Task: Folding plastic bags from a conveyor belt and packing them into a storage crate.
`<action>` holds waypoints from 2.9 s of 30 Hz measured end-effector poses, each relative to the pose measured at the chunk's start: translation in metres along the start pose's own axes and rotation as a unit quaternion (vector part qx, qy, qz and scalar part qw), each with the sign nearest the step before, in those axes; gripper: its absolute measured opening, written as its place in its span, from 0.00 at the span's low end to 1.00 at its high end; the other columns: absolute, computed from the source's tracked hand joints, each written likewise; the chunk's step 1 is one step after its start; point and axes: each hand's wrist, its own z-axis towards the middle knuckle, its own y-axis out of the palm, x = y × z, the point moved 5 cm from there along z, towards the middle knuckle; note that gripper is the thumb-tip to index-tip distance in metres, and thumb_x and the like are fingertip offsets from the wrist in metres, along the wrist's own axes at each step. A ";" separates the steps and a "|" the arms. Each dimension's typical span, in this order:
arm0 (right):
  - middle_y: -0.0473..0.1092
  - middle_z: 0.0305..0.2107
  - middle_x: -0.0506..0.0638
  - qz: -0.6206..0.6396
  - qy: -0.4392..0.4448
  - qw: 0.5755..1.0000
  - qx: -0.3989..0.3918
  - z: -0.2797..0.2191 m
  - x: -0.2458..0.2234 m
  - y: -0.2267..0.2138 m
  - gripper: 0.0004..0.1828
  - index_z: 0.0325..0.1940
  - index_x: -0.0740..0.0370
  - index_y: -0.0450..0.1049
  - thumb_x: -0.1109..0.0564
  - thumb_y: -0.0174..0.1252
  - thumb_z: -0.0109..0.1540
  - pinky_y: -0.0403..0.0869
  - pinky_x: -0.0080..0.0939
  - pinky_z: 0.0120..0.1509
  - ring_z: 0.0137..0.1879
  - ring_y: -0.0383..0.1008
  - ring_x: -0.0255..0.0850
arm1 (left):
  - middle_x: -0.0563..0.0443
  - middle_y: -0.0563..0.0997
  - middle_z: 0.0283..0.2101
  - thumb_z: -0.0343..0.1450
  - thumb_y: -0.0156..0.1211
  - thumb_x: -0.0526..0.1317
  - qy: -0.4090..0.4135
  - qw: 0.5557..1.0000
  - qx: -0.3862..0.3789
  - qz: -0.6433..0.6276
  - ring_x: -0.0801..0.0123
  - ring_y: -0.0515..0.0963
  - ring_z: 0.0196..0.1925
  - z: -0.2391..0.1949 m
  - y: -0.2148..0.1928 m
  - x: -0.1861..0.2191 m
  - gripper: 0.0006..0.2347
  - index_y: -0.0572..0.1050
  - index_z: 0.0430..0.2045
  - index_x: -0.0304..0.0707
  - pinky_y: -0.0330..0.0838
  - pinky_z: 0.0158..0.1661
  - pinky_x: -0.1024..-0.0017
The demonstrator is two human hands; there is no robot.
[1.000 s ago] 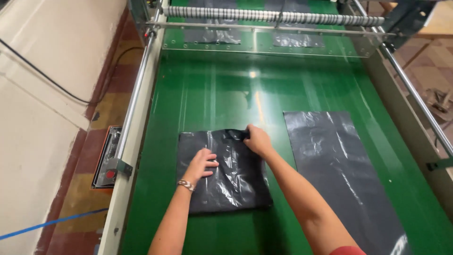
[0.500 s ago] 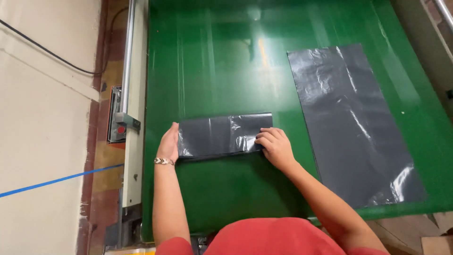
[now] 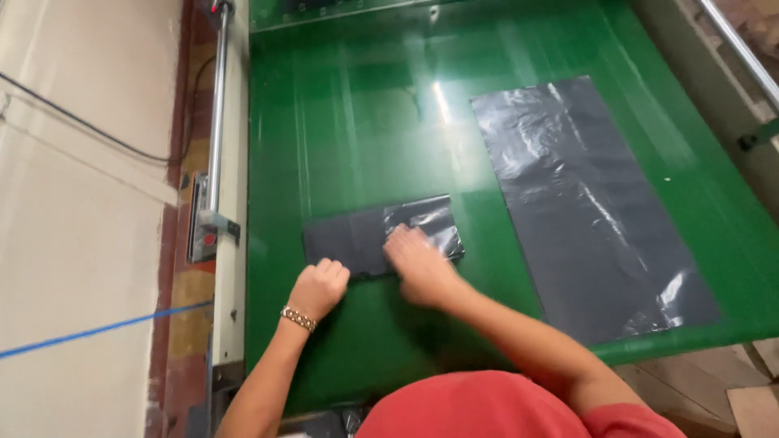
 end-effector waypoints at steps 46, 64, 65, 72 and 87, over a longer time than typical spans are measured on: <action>0.78 0.43 0.58 0.052 0.777 0.612 -0.138 -0.454 0.257 -0.133 0.33 0.44 0.59 0.80 0.31 0.67 0.49 0.75 0.62 0.55 0.55 0.77 0.57 | 0.40 0.55 0.72 0.57 0.50 0.75 0.092 0.926 -0.167 -0.325 0.43 0.43 0.76 0.263 -0.115 0.352 0.46 0.60 0.64 0.40 0.45 0.63 0.26; 0.73 0.30 0.55 0.622 0.527 0.549 0.184 -0.433 0.211 -0.205 0.16 0.44 0.67 0.77 0.51 0.54 0.63 0.81 0.44 0.28 0.30 0.75 0.40 | 0.50 0.81 0.28 0.70 0.48 0.49 -0.066 0.846 -0.275 -0.451 0.47 0.80 0.31 0.230 -0.148 0.283 0.08 0.72 0.30 0.51 0.68 0.29 0.50; 0.75 0.34 0.60 0.677 0.458 0.556 0.148 -0.421 0.213 -0.210 0.26 0.49 0.67 0.74 0.42 0.54 0.62 0.82 0.45 0.32 0.37 0.79 0.47 | 0.55 0.83 0.29 0.68 0.52 0.51 -0.104 0.835 -0.270 -0.468 0.56 0.82 0.31 0.236 -0.151 0.266 0.08 0.75 0.29 0.54 0.70 0.31 0.58; 0.71 0.51 0.75 0.739 0.343 0.565 0.129 -0.342 0.299 -0.182 0.42 0.63 0.74 0.62 0.36 0.56 0.59 0.84 0.48 0.34 0.45 0.81 0.58 | 0.47 0.85 0.33 0.67 0.65 0.52 -0.213 0.826 -0.096 -0.512 0.53 0.84 0.42 0.314 -0.077 0.153 0.11 0.79 0.28 0.47 0.77 0.41 0.60; 0.76 0.35 0.69 0.532 0.644 0.550 0.019 -0.304 0.449 -0.083 0.50 0.68 0.77 0.54 0.36 0.65 0.59 0.77 0.36 0.24 0.30 0.80 0.50 | 0.39 0.81 0.47 0.74 0.52 0.49 -0.338 0.789 -0.228 -0.460 0.48 0.79 0.53 0.391 0.111 0.122 0.10 0.70 0.43 0.47 0.74 0.53 0.55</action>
